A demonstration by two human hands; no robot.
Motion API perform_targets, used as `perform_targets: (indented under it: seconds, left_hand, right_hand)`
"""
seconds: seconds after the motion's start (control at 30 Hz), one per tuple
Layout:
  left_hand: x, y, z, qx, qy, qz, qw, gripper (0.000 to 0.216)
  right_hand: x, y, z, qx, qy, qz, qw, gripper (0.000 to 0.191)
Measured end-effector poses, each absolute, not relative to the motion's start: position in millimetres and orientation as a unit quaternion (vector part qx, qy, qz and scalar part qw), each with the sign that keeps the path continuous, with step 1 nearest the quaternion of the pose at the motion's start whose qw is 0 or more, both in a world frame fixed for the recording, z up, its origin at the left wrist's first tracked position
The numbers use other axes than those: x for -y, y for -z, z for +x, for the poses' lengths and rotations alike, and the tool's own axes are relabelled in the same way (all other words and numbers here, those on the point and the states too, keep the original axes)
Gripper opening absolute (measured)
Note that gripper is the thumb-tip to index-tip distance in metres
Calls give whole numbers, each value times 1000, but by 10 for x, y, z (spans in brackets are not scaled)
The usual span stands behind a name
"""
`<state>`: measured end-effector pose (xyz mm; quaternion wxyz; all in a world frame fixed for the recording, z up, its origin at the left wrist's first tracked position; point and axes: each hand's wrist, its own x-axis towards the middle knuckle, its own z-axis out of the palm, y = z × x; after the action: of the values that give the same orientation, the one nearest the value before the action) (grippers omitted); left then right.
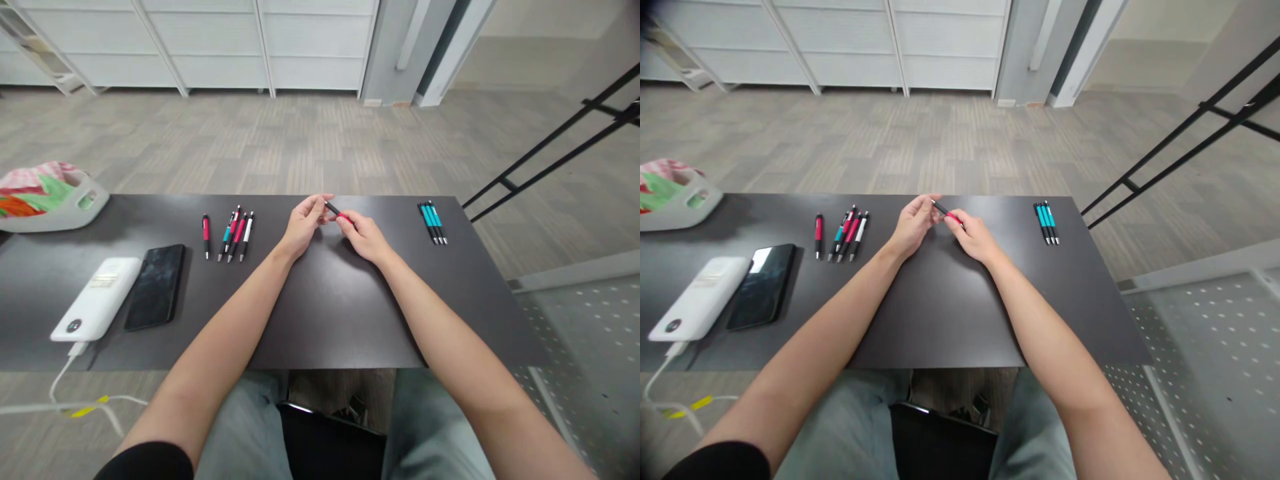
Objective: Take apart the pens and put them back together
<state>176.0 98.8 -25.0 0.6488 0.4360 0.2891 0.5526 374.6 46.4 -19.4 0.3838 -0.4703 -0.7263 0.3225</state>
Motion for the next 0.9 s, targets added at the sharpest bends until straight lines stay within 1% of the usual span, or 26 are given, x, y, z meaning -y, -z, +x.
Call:
perform_targets:
  seconds: [0.03,0.07,0.17,0.3,0.5,0.57,0.67,0.7,0.73,0.8,0.87,0.9]
  left_hand:
    - [-984,235,1786,-286,-546,418,666,15]
    - [-981,220,1810,-286,-543,405,678,13]
    - [-972,195,1877,-304,-553,395,667,25]
    - [-943,221,1955,-357,-585,384,619,27]
    - [-904,264,1948,-356,-613,349,613,24]
    - [-899,246,1888,-351,-621,335,615,27]
    - [-885,196,1785,-350,-622,346,609,33]
    - [-880,177,1757,-351,-621,356,604,33]
    - [-875,160,1734,-354,-620,366,597,33]
    - [-867,130,1706,-365,-617,380,584,33]
    - [-863,109,1698,-379,-612,388,575,35]
    - [-860,102,1699,-384,-609,392,573,36]
  right_hand:
    - [-466,208,3734,713,-345,-467,393,103]
    - [-473,222,3724,698,-367,-463,404,102]
    - [-486,237,3712,676,-388,-463,422,97]
    - [-447,177,3712,716,-289,-500,392,90]
    - [-438,145,3593,753,-136,-547,339,83]
    - [-444,152,3547,761,-112,-536,349,71]
    - [-429,148,3522,750,-133,-529,375,42]
    - [-420,142,3525,741,-151,-535,377,36]
    - [-413,134,3532,732,-173,-542,374,35]
    - [-407,117,3550,722,-210,-542,374,38]
    - [-414,105,3562,723,-226,-519,396,46]
    - [-419,103,3565,724,-229,-504,412,46]
